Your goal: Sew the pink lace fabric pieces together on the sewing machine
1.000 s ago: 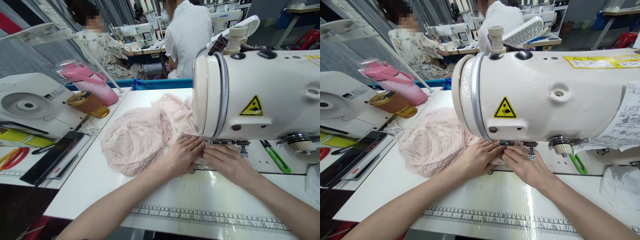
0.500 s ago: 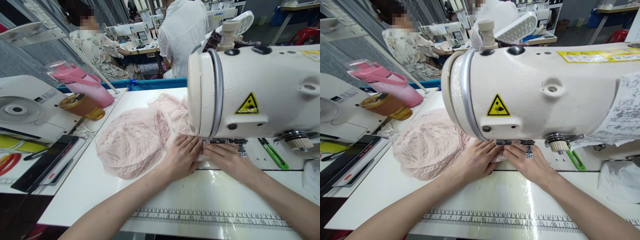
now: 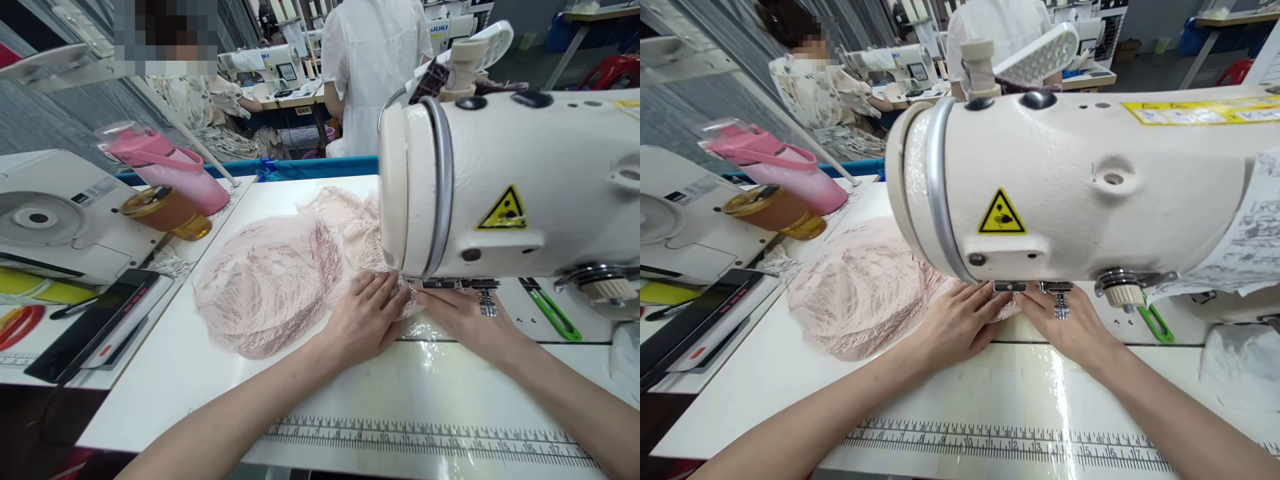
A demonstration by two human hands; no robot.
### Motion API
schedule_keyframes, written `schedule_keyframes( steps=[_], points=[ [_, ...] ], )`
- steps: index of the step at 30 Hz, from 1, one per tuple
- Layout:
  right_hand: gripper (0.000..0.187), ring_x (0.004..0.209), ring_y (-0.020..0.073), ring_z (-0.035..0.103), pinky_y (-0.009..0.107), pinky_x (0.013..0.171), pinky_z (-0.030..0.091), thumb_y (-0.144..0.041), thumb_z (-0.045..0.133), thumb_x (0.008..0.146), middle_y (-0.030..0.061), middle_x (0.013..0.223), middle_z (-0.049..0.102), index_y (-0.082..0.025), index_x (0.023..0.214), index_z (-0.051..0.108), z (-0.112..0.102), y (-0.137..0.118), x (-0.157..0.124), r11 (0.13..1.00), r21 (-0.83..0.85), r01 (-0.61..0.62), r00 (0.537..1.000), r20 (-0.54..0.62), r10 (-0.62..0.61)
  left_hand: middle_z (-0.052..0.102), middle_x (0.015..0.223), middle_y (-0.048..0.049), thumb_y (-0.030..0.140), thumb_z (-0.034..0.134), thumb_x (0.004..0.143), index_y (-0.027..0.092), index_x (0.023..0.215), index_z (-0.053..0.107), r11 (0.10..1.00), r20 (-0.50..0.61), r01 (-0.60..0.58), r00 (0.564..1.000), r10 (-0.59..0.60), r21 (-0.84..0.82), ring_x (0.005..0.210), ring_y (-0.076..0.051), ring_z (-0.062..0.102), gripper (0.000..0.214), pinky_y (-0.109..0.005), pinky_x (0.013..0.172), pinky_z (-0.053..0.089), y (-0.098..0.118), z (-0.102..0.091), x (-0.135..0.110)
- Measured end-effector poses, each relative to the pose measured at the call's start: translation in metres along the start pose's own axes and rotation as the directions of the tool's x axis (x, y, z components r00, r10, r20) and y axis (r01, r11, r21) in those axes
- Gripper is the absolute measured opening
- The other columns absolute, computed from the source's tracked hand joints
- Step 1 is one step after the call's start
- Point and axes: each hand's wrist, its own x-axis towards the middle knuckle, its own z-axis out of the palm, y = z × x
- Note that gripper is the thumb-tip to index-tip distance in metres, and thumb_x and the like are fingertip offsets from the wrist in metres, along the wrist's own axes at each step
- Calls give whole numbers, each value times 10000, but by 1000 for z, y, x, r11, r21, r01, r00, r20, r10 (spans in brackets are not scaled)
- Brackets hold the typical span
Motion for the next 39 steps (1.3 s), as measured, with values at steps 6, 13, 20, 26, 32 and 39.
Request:
schedule_keyframes(
  steps=[6, 13, 20, 26, 32, 39],
  points=[
    [354, 651, 133, 633, 256, 629, 507, -230, 512, 907, -11, 990, 727, -317, 1241, 595, 1, -1, 8, 993, 88, -78, 995, -50, 82, 599, 1274, -151, 322, 375, 960, 123, 1260, 575, 1000, 25, 15, 1000, -15, 2, 1202, -282, 560, 412, -438, 1006, 452, -2, 1, 2],
    [305, 710, 157, 628, 310, 639, 451, -126, 585, 816, -5, 1066, 713, -226, 1095, 659, -14, 0, 18, 984, -152, 96, 995, -17, -100, 599, 1287, -117, 298, 416, 967, 128, 1248, 587, 997, -5, -27, 1000, 28, 66, 1223, -258, 547, 370, -420, 1052, 424, -1, 3, 0],
    [339, 820, 140, 613, 289, 571, 394, -16, 444, 852, -13, 1063, 711, -175, 1054, 664, -18, -6, 20, 986, -113, 126, 991, -31, -130, 627, 1253, -69, 214, 414, 962, 107, 1207, 617, 981, -85, -184, 978, 188, 52, 1178, -187, 587, 335, -325, 1061, 438, -3, 9, -4],
    [351, 957, 152, 616, 292, 827, 450, -7, 496, 835, 38, 1145, 677, -160, 1127, 617, -9, -6, 17, 987, 46, 151, 988, 21, -152, 657, 1207, -62, 237, 392, 971, 105, 1164, 638, 989, -71, -141, 988, 139, -32, 1144, -173, 609, 339, -311, 1041, 446, -8, 3, -1],
    [178, 827, 133, 659, 269, 718, 476, -115, 494, 889, 12, 962, 710, -203, 999, 603, -5, -10, 22, 942, 332, -46, 999, 43, 34, 698, 1088, -31, 193, 467, 932, 163, 1039, 642, 993, -58, -82, 995, 77, -84, 1024, -181, 639, 207, -342, 921, 466, -4, -14, 5],
    [185, 727, 148, 647, 299, 629, 483, -234, 517, 899, 21, 954, 697, -235, 1053, 620, 0, -15, 23, 862, 475, -177, 984, 98, 148, 642, 988, -59, 7, 400, 841, 138, 958, 550, 982, 95, -49, 993, 68, -184, 882, -167, 610, 231, -339, 859, 428, 9, -39, 11]
  ],
)
